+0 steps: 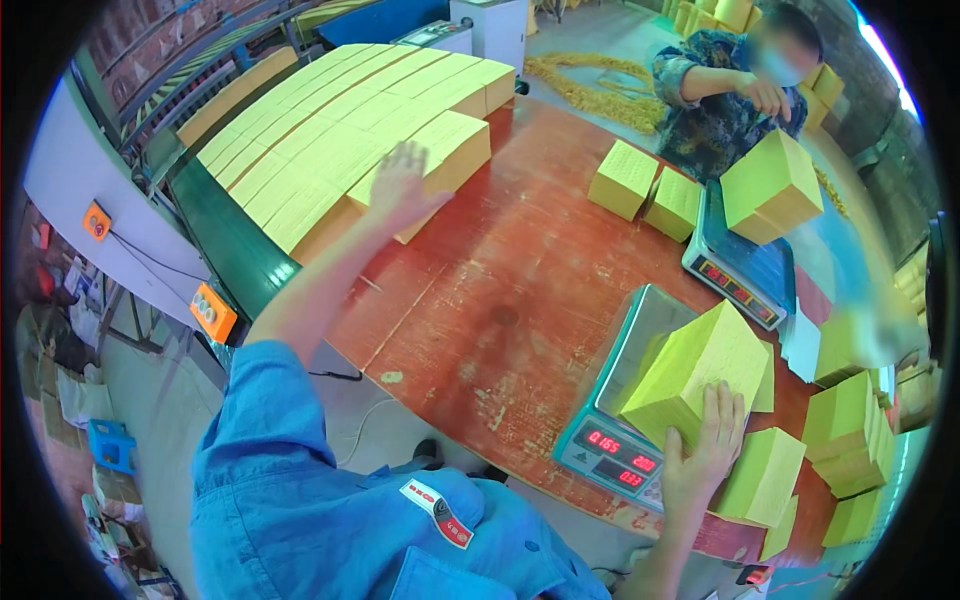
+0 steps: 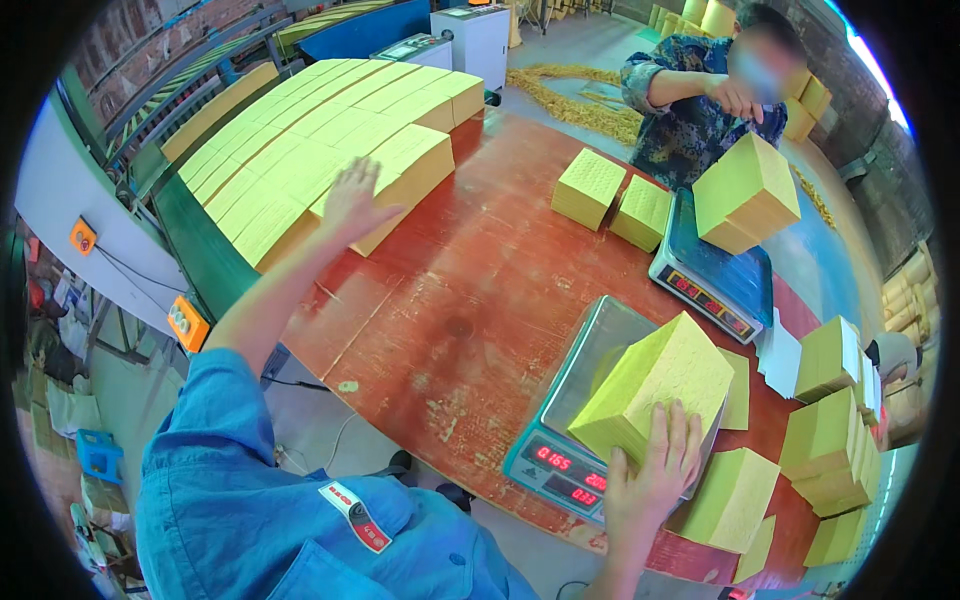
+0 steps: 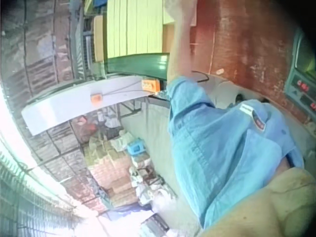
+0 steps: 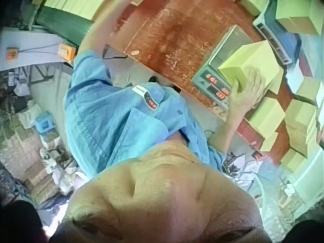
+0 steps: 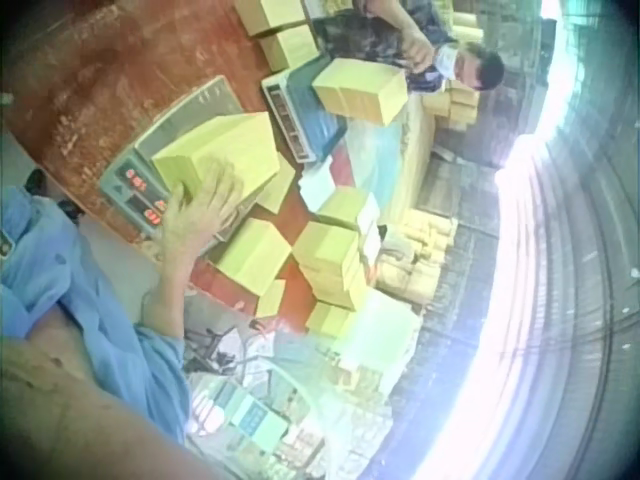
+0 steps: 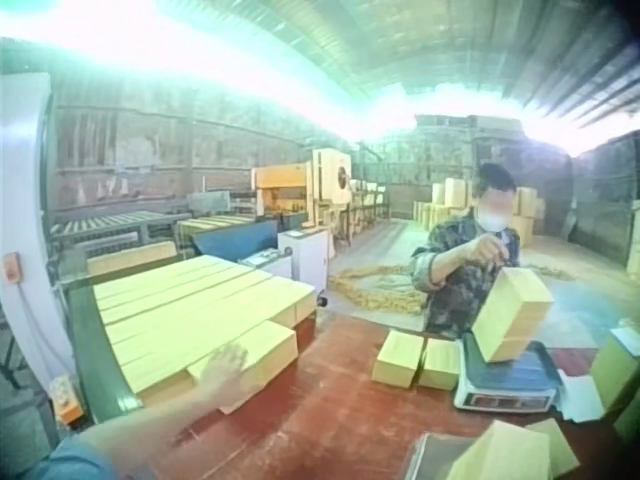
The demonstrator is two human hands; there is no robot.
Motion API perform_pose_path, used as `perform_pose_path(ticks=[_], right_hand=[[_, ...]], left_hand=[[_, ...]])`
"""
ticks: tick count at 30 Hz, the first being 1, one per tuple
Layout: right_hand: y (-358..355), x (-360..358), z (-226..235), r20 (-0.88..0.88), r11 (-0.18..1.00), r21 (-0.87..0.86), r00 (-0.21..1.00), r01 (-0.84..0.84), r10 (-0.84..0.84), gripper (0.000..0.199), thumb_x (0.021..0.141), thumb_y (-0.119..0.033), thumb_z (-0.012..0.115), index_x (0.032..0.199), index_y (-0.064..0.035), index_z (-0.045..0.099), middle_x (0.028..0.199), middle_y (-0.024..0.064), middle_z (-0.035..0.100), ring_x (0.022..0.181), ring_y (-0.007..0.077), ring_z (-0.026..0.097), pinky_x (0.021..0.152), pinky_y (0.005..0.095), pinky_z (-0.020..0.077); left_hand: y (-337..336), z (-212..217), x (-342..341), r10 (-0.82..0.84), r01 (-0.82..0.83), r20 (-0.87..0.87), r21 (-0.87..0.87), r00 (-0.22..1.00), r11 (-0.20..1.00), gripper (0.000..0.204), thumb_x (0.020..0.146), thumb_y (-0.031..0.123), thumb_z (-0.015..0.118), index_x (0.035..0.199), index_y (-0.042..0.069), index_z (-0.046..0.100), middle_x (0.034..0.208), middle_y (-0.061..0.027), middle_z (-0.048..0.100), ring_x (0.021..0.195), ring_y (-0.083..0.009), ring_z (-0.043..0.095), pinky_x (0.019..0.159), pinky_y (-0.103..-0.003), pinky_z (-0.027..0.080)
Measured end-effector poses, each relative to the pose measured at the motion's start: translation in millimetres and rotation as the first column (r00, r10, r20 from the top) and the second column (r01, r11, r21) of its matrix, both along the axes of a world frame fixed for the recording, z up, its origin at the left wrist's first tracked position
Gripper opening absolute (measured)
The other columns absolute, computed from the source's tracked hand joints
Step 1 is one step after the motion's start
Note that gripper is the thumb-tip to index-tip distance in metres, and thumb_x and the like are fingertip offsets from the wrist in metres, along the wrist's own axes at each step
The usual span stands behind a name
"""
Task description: The person weighs stacks of yellow sheets on a digital scale, adds and removes sheets by hand, stacks them on the table, and presses a control button panel to advance items on a conveyor.
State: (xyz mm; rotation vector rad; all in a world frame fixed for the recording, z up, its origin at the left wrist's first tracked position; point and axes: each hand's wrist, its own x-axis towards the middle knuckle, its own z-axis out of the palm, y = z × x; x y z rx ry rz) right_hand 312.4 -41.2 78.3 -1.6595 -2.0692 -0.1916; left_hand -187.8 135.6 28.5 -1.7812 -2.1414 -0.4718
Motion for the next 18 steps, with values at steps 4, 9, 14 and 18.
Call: perform_pose_path(ticks=[4, 9, 14, 18], right_hand=[[-23, -28, 19, -0.042, 0.998, 0.043, 0.998, 0.037, -0.035, 0.065, 0.073, -0.007, 0.065, 0.136, -0.0056, 0.048, 0.144, 0.0167, 0.044, 0.138, 0.0407, 0.033, 0.112, 0.0519, 0.0249], [-57, -107, 41, -0.186, 0.99, 0.084, 0.975, -0.111, 0.125, 0.062, 0.073, -0.004, 0.064, 0.134, -0.0038, 0.05, 0.14, 0.0194, 0.047, 0.135, 0.0414, 0.038, 0.111, 0.0516, 0.0279], [-19, -223, 17, -0.322, 0.862, -0.028, 0.821, -0.506, 0.472, 0.059, 0.078, -0.015, 0.072, 0.132, -0.007, 0.053, 0.138, 0.0162, 0.05, 0.132, 0.0373, 0.043, 0.107, 0.0484, 0.0345], [29, -282, -58, -0.491, 0.865, -0.096, 0.78, -0.492, 0.389, 0.055, 0.084, -0.021, 0.068, 0.133, -0.0035, 0.051, 0.137, 0.0195, 0.05, 0.127, 0.0374, 0.047, 0.105, 0.0432, 0.0392]], left_hand=[[7, -33, -64, 0.145, -0.187, -0.153, -0.317, 0.978, 0.93, 0.097, 0.074, 0.061, 0.066, 0.14, -0.005, 0.037, 0.147, -0.0235, 0.037, 0.14, -0.0367, 0.03, 0.116, -0.049, 0.022], [-5, -41, -75, -0.148, 0.156, 0.049, -0.293, 0.988, 0.943, 0.087, 0.077, 0.048, 0.065, 0.139, -0.006, 0.037, 0.148, -0.0268, 0.033, 0.141, -0.0376, 0.028, 0.118, -0.048, 0.021], [-101, -34, -43, -0.772, 0.748, 0.051, -0.298, 0.633, 0.593, 0.082, 0.074, 0.035, 0.07, 0.14, -0.003, 0.04, 0.148, -0.0243, 0.035, 0.14, -0.038, 0.03, 0.118, -0.049, 0.021], [-181, 9, -19, -0.856, 0.806, 0.104, -0.41, 0.507, 0.428, 0.078, 0.072, 0.03, 0.071, 0.14, 0.003, 0.043, 0.149, -0.0202, 0.036, 0.142, -0.0378, 0.028, 0.117, -0.055, 0.017]])
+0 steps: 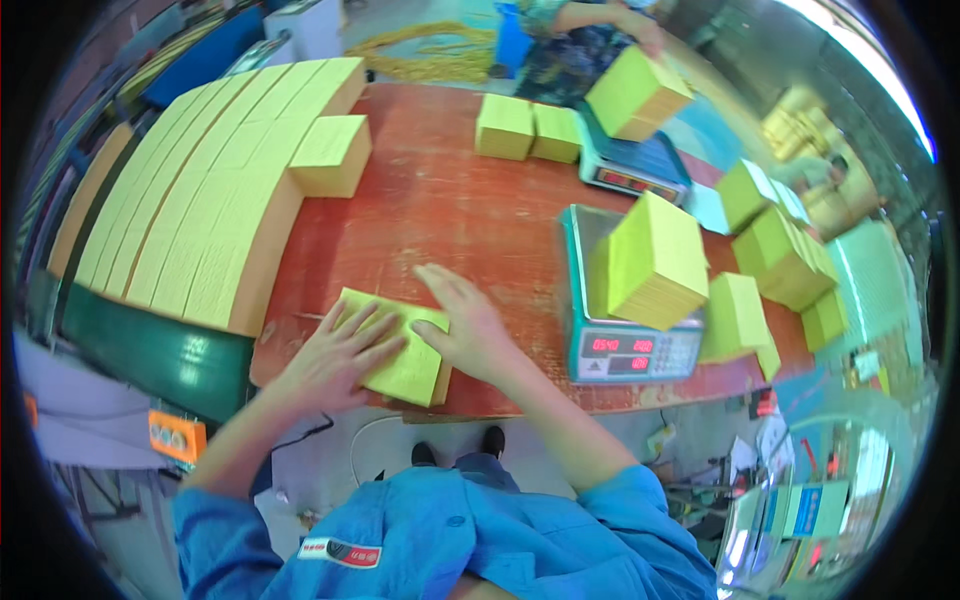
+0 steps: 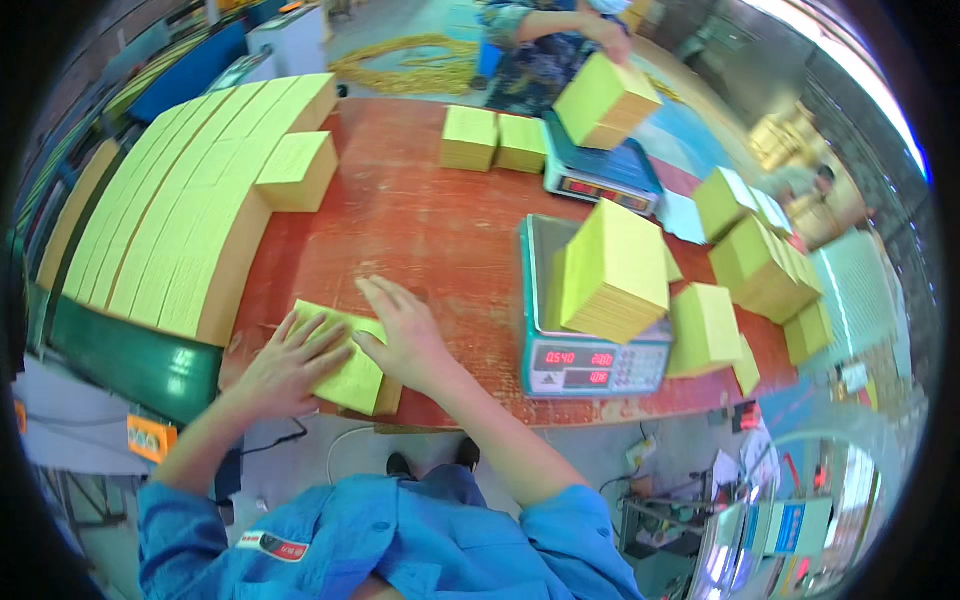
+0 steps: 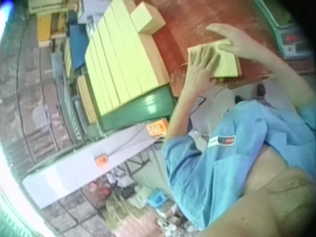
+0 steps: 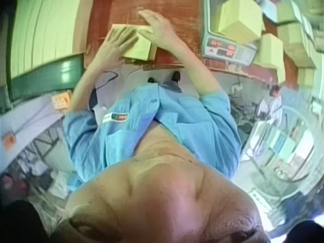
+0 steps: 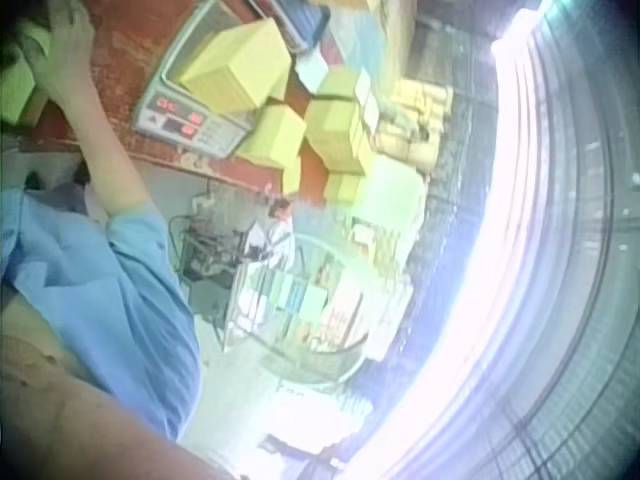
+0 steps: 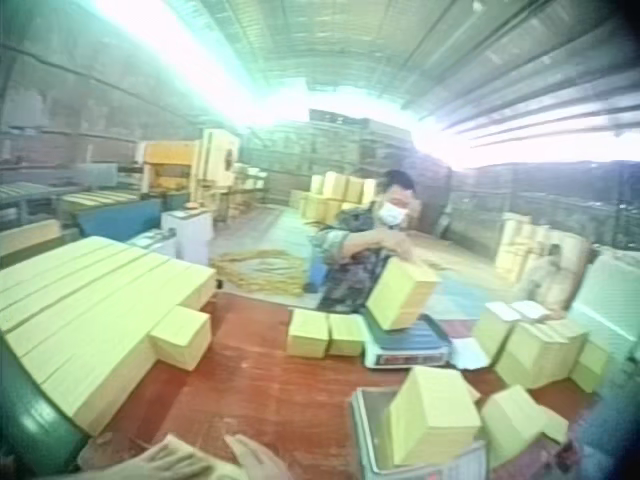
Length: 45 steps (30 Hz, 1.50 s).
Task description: The person weighs stacks of yellow sheets on a digital scale, adds and removes sheets by hand, stacks them on the table, and presses a control button panel to advance items on a conveyor.
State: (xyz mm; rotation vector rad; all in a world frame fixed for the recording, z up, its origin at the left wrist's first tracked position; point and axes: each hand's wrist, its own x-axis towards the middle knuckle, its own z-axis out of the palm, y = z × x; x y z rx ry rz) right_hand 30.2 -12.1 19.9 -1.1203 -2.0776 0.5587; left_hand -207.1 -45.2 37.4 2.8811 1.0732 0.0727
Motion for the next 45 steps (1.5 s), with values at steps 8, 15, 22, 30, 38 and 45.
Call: perform_pose_path(ticks=[8, 15, 22, 30, 38, 45], right_hand=[[-56, -5, -38, -0.021, 0.886, -0.46, 0.997, 0.053, -0.07, 0.042, 0.089, -0.029, 0.063, 0.121, -0.0024, 0.059, 0.105, 0.0201, 0.067, 0.101, 0.0344, 0.065, 0.084, 0.0413, 0.051], [-98, -17, -49, -0.032, 0.921, -0.35, 0.98, 0.173, -0.196, 0.043, 0.088, -0.035, 0.063, 0.114, -0.0011, 0.057, 0.103, 0.0233, 0.065, 0.096, 0.0393, 0.063, 0.081, 0.0467, 0.0506], [-121, -11, -57, -0.167, 0.93, -0.322, 0.956, 0.179, -0.242, 0.039, 0.086, -0.028, 0.068, 0.11, 0.0017, 0.058, 0.096, 0.0214, 0.064, 0.088, 0.0358, 0.064, 0.078, 0.0407, 0.0509], [-111, 23, -73, -0.262, 0.884, -0.467, 0.95, 0.027, -0.167, 0.043, 0.086, -0.035, 0.068, 0.1, 0.003, 0.054, 0.093, 0.0247, 0.062, 0.086, 0.0367, 0.064, 0.074, 0.0426, 0.0496], [-96, 44, -70, -0.328, 0.869, -0.482, 0.943, -0.11, -0.062, 0.047, 0.083, -0.039, 0.068, 0.098, 0.0027, 0.052, 0.097, 0.0263, 0.062, 0.093, 0.0402, 0.062, 0.079, 0.0466, 0.0484], [-80, 57, -80, -0.384, 0.862, -0.463, 0.923, -0.204, 0.012, 0.052, 0.082, -0.04, 0.07, 0.104, 0.0034, 0.051, 0.098, 0.0263, 0.064, 0.093, 0.0397, 0.063, 0.08, 0.0468, 0.05]], left_hand=[[-164, -149, -14, 0.923, 0.365, 0.106, -0.897, -0.369, 0.249, 0.066, 0.095, 0.053, 0.049, 0.14, 0.006, 0.041, 0.148, -0.0159, 0.038, 0.134, -0.0289, 0.039, 0.109, -0.044, 0.033], [-141, -131, 19, 0.949, 0.664, 0.134, -0.686, -0.287, 0.297, 0.078, 0.095, 0.067, 0.03, 0.144, 0.008, 0.037, 0.145, -0.014, 0.044, 0.13, -0.0307, 0.045, 0.108, -0.046, 0.035], [-145, -105, 24, 0.933, 0.399, 0.279, -0.847, -0.229, 0.351, 0.062, 0.095, 0.026, 0.049, 0.149, 0.008, 0.025, 0.148, -0.0115, 0.038, 0.136, -0.0253, 0.038, 0.111, -0.041, 0.032], [-142, -63, 44, 0.926, 0.356, 0.335, -0.856, -0.171, 0.376, 0.058, 0.095, 0.027, 0.05, 0.146, 0.006, 0.032, 0.144, -0.0099, 0.043, 0.133, -0.0241, 0.042, 0.109, -0.04, 0.034], [-136, -55, 58, 0.955, 0.157, 0.248, -0.949, -0.161, 0.273, 0.05, 0.092, 0.03, 0.053, 0.135, 0.006, 0.047, 0.129, -0.0108, 0.055, 0.116, -0.026, 0.057, 0.091, -0.041, 0.05], [-137, -41, 84, 0.957, 0.102, 0.191, -0.971, -0.217, 0.217, 0.055, 0.089, 0.039, 0.053, 0.135, 0.009, 0.047, 0.129, -0.0103, 0.056, 0.115, -0.0281, 0.058, 0.083, -0.047, 0.052]])
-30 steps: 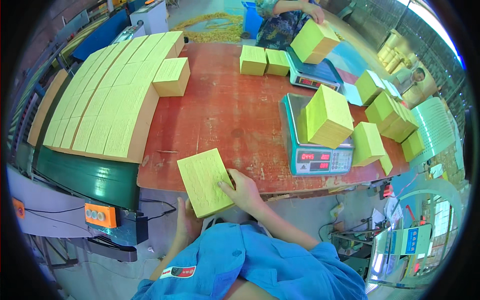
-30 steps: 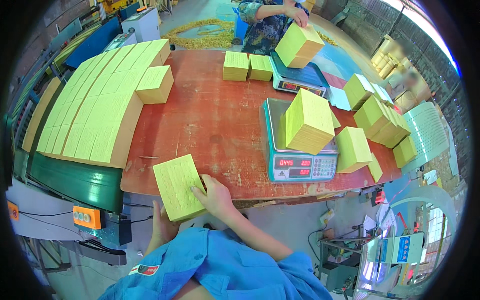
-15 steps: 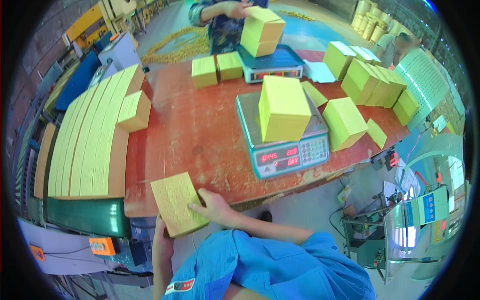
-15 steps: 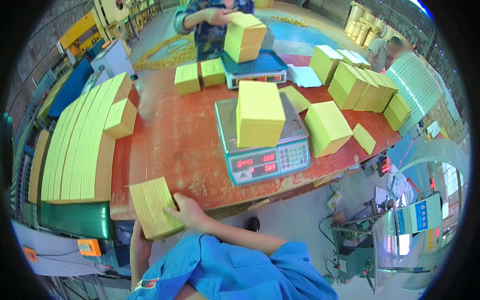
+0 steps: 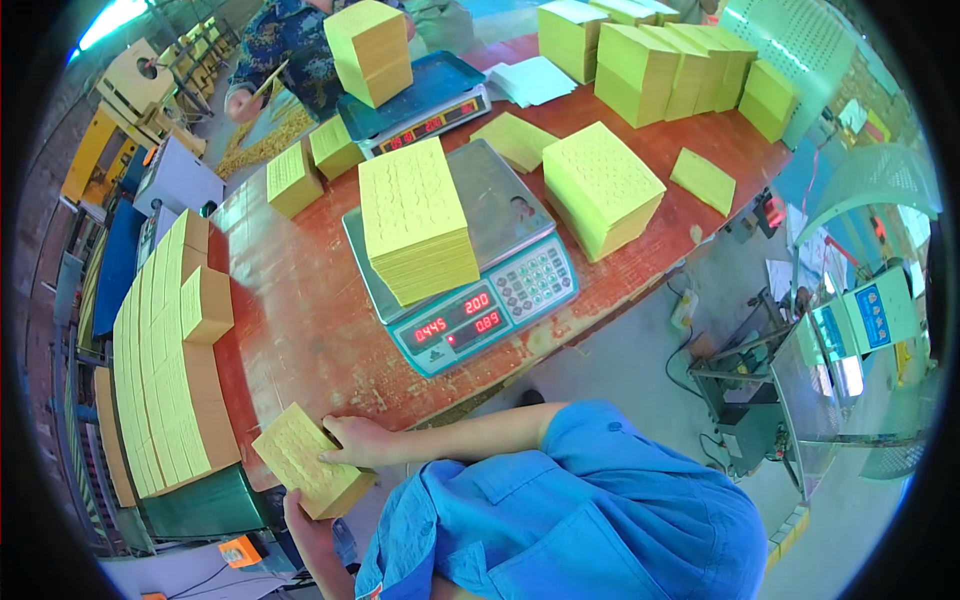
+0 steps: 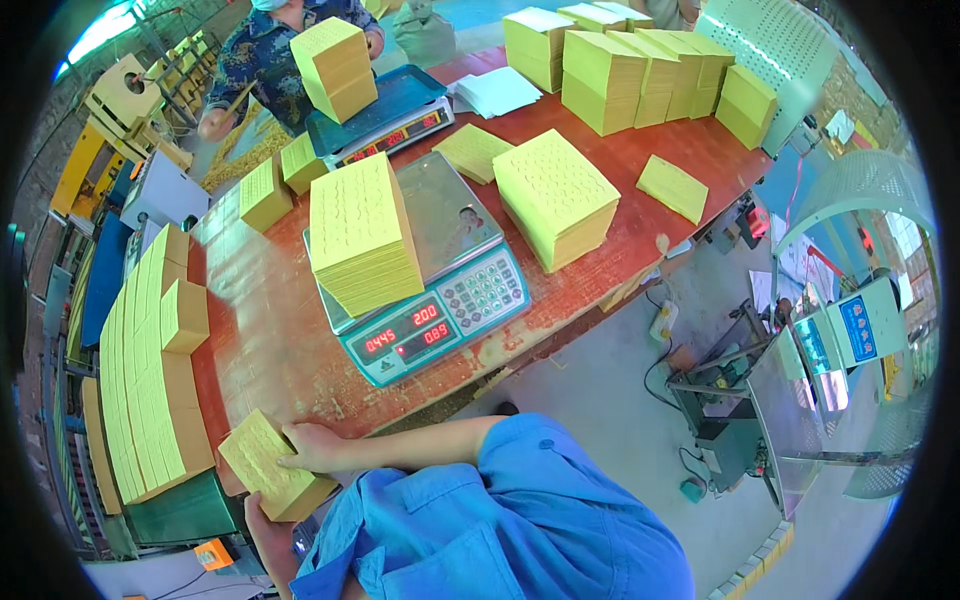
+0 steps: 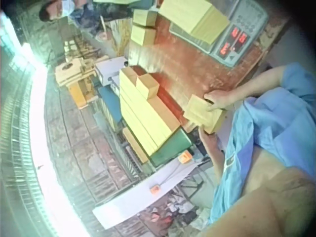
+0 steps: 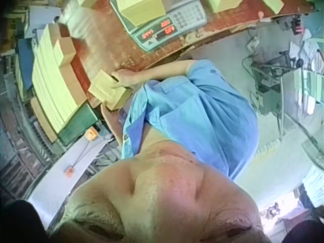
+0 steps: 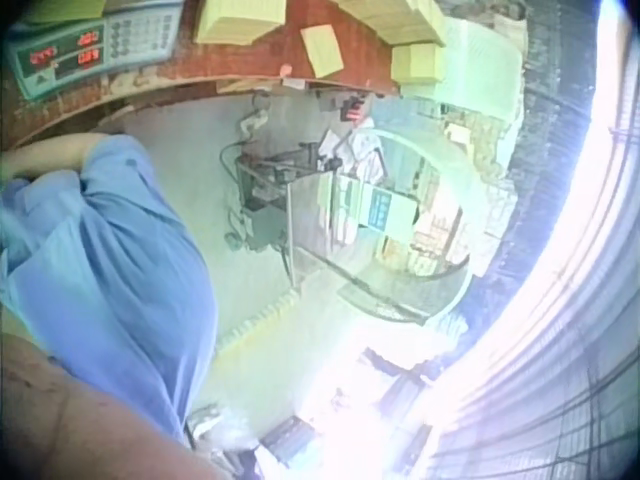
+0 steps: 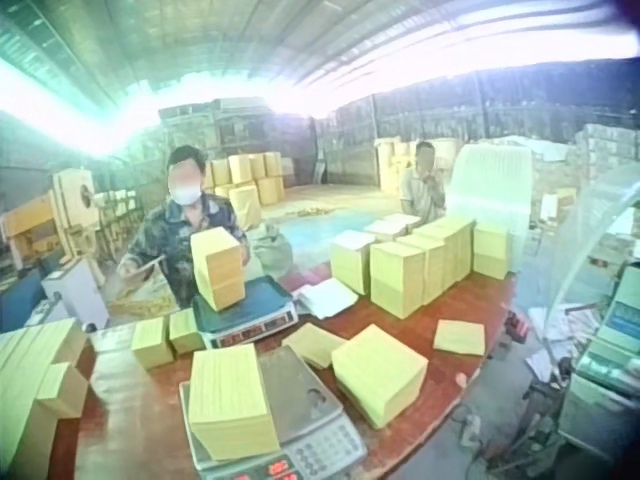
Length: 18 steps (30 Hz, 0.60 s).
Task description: The person weighs stacks of yellow sheets on a digital scale, adds and removes sheets by hand, stacks them on the table, and presses a control button panel to advance items on a conveyor.
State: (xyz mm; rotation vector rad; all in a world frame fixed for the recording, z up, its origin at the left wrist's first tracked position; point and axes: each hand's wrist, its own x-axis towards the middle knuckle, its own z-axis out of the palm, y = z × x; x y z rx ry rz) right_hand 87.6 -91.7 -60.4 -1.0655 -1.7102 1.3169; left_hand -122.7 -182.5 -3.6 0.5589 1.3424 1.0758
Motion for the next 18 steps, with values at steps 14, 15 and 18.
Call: perform_pose_path(ticks=[14, 15, 18], right_hand=[[-4, 48, 21, -0.075, 1.0, -0.02, 0.997, -0.003, 0.001, 0.054, 0.086, -0.037, 0.068, 0.121, 0.0031, 0.056, 0.105, 0.02, 0.066, 0.096, 0.0277, 0.066, 0.083, 0.0386, 0.0516], [-7, 62, 35, -0.05, 0.999, 0.041, 0.999, 0.021, -0.019, 0.054, 0.088, -0.036, 0.066, 0.125, 0.0021, 0.055, 0.106, 0.0189, 0.066, 0.097, 0.0256, 0.065, 0.084, 0.0377, 0.0513], [2, 121, 84, 0.043, 0.993, -0.026, 0.993, 0.113, -0.112, 0.047, 0.095, -0.035, 0.058, 0.128, -0.0017, 0.054, 0.108, 0.0151, 0.064, 0.097, 0.0224, 0.064, 0.084, 0.0344, 0.0512]], left_hand=[[4, -34, -4, 0.103, -0.143, 0.349, 0.092, 0.932, 0.986, 0.057, 0.095, 0.037, 0.05, 0.143, 0.008, 0.04, 0.137, -0.0113, 0.052, 0.123, -0.0266, 0.054, 0.1, -0.045, 0.045], [6, -12, 5, 0.045, -0.134, 0.391, 0.204, 0.919, 0.97, 0.057, 0.095, 0.038, 0.048, 0.143, 0.008, 0.04, 0.136, -0.0118, 0.053, 0.122, -0.0268, 0.054, 0.1, -0.045, 0.046], [52, 36, 38, -0.132, 0.01, 0.242, 0.448, 0.961, 0.894, 0.059, 0.096, 0.04, 0.045, 0.143, 0.006, 0.039, 0.135, -0.0126, 0.053, 0.12, -0.027, 0.055, 0.098, -0.045, 0.048]])
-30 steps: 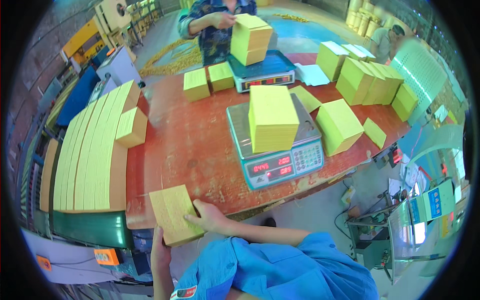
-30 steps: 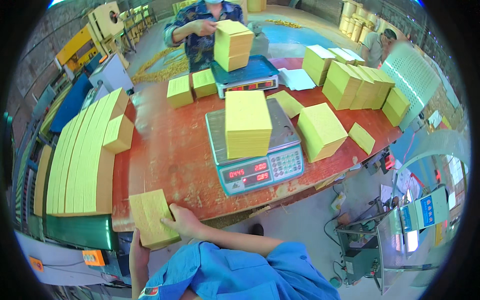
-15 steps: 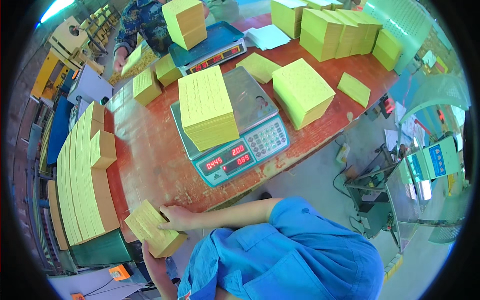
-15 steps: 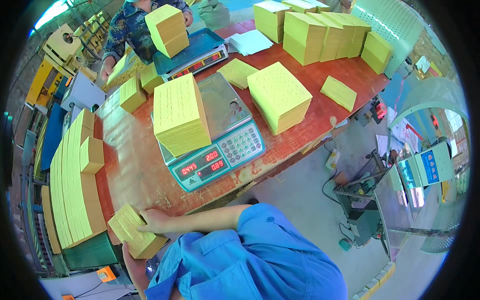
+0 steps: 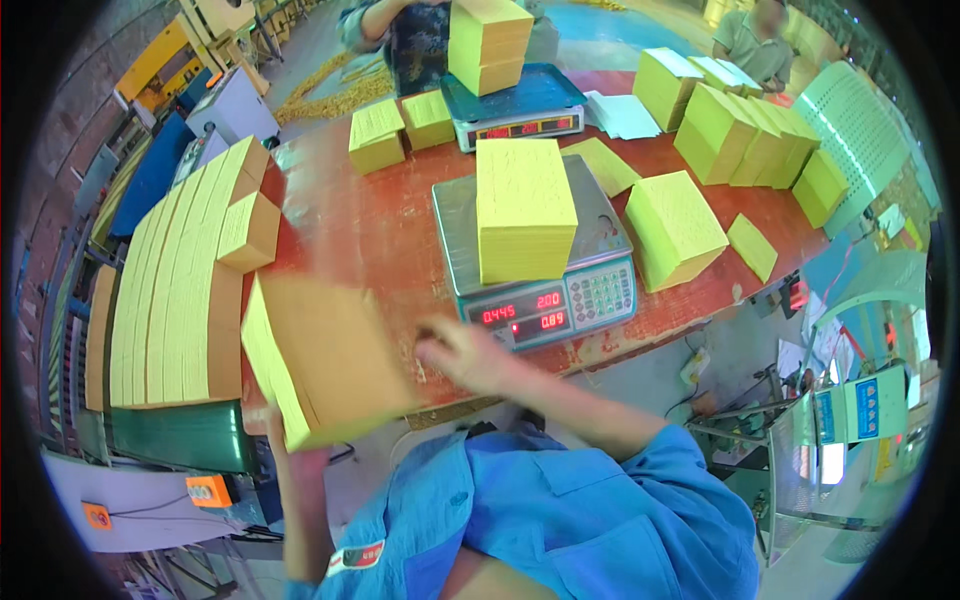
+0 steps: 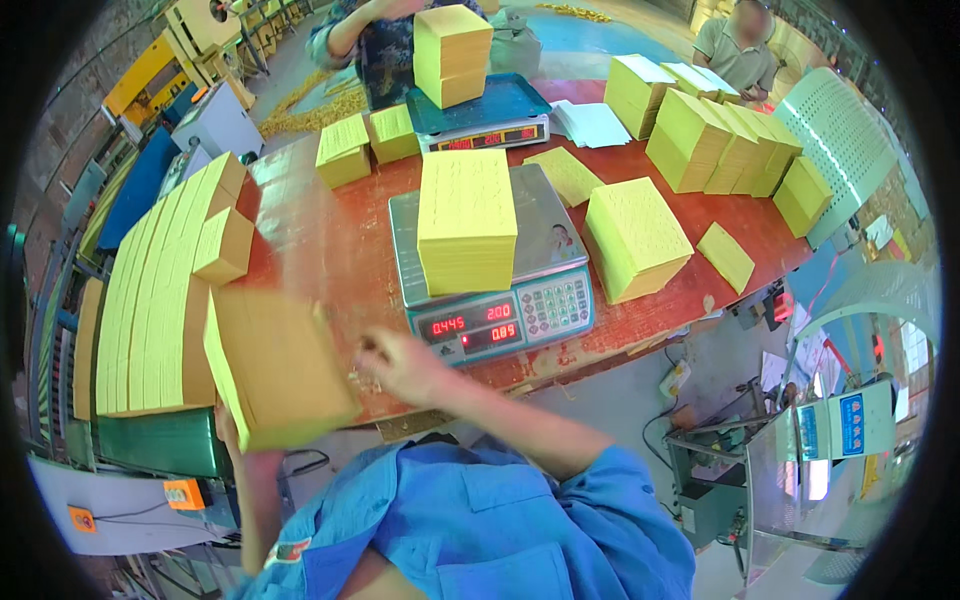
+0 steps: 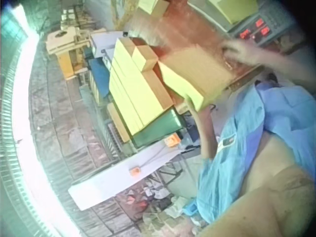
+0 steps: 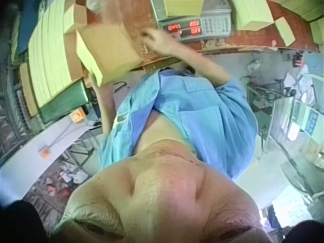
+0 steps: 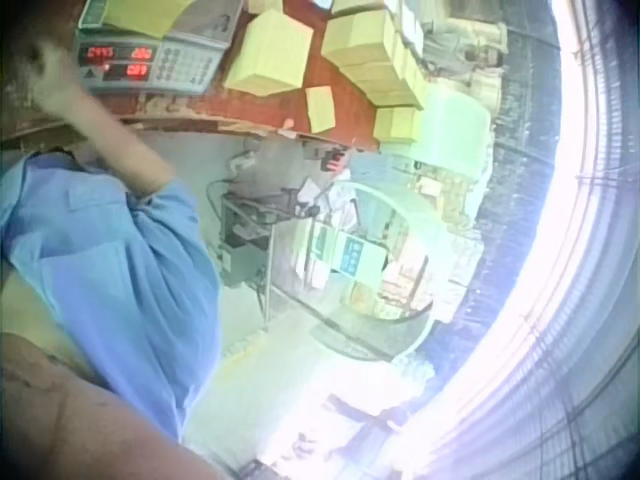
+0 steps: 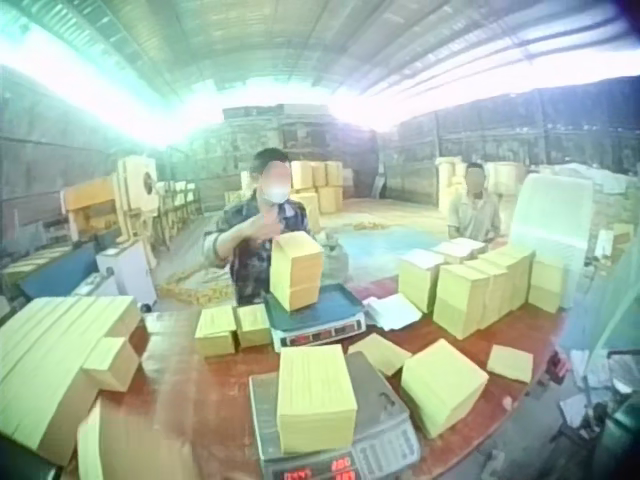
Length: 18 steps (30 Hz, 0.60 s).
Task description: The person weighs stacks of yellow sheets on a digital scale, adds and removes sheets by hand, stacks them on the table, and presses a control button panel to advance items on a conveyor.
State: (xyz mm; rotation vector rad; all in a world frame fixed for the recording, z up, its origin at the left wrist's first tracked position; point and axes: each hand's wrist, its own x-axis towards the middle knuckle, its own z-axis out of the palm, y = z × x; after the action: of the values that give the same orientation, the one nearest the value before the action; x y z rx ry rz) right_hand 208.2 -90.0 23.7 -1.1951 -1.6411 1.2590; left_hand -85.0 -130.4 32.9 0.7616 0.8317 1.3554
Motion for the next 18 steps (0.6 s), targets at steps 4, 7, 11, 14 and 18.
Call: perform_pose_path(ticks=[4, 7, 11, 14, 18], right_hand=[[34, 65, 69, -0.357, 0.985, -0.138, 0.923, 0.1, -0.144, 0.051, 0.098, -0.047, 0.051, 0.114, 0.0006, 0.06, 0.091, 0.0081, 0.065, 0.078, 0.0168, 0.064, 0.069, 0.0315, 0.0552], [67, 115, 112, -0.408, 0.941, -0.106, 0.849, 0.322, -0.336, 0.044, 0.097, -0.04, 0.052, 0.109, 0.0006, 0.063, 0.086, 0.0087, 0.065, 0.073, 0.0159, 0.063, 0.064, 0.0295, 0.0512], [99, 165, 113, -0.399, 0.891, -0.142, 0.798, 0.432, -0.451, 0.043, 0.097, -0.039, 0.054, 0.108, 0.0011, 0.063, 0.088, 0.0064, 0.066, 0.073, 0.0153, 0.063, 0.066, 0.0295, 0.0515], [106, 183, 102, -0.347, 0.845, -0.213, 0.771, 0.49, -0.534, 0.038, 0.097, -0.038, 0.054, 0.103, -0.0022, 0.065, 0.089, 0.006, 0.067, 0.071, 0.014, 0.063, 0.066, 0.03, 0.0518], [107, 196, 85, -0.274, 0.829, -0.245, 0.784, 0.503, -0.557, 0.035, 0.097, -0.037, 0.054, 0.098, -0.0051, 0.067, 0.083, 0.0034, 0.067, 0.068, 0.0123, 0.061, 0.064, 0.0278, 0.0488]], left_hand=[[101, 62, 77, -0.323, 0.303, 0.184, 0.132, 0.928, 0.944, 0.051, 0.098, 0.034, 0.047, 0.138, 0.003, 0.043, 0.129, -0.0124, 0.058, 0.113, -0.0225, 0.06, 0.093, -0.039, 0.052], [148, 121, 160, -0.415, 0.415, 0.131, 0.033, 0.9, 0.909, 0.051, 0.094, 0.034, 0.057, 0.135, 0.005, 0.047, 0.126, -0.0106, 0.06, 0.115, -0.0218, 0.059, 0.095, -0.041, 0.049], [192, 145, 230, -0.492, 0.49, -0.035, -0.042, 0.87, 0.871, 0.06, 0.088, 0.041, 0.066, 0.134, 0.008, 0.05, 0.126, -0.0075, 0.06, 0.116, -0.0209, 0.057, 0.095, -0.046, 0.046], [211, 138, 250, -0.605, 0.587, -0.179, -0.146, 0.776, 0.796, 0.062, 0.084, 0.047, 0.068, 0.133, 0.012, 0.051, 0.124, -0.006, 0.059, 0.115, -0.0196, 0.056, 0.091, -0.042, 0.046], [221, 125, 257, -0.629, 0.586, -0.326, -0.229, 0.706, 0.777, 0.068, 0.081, 0.052, 0.07, 0.132, 0.012, 0.053, 0.124, -0.0071, 0.059, 0.117, -0.022, 0.054, 0.092, -0.046, 0.043]])
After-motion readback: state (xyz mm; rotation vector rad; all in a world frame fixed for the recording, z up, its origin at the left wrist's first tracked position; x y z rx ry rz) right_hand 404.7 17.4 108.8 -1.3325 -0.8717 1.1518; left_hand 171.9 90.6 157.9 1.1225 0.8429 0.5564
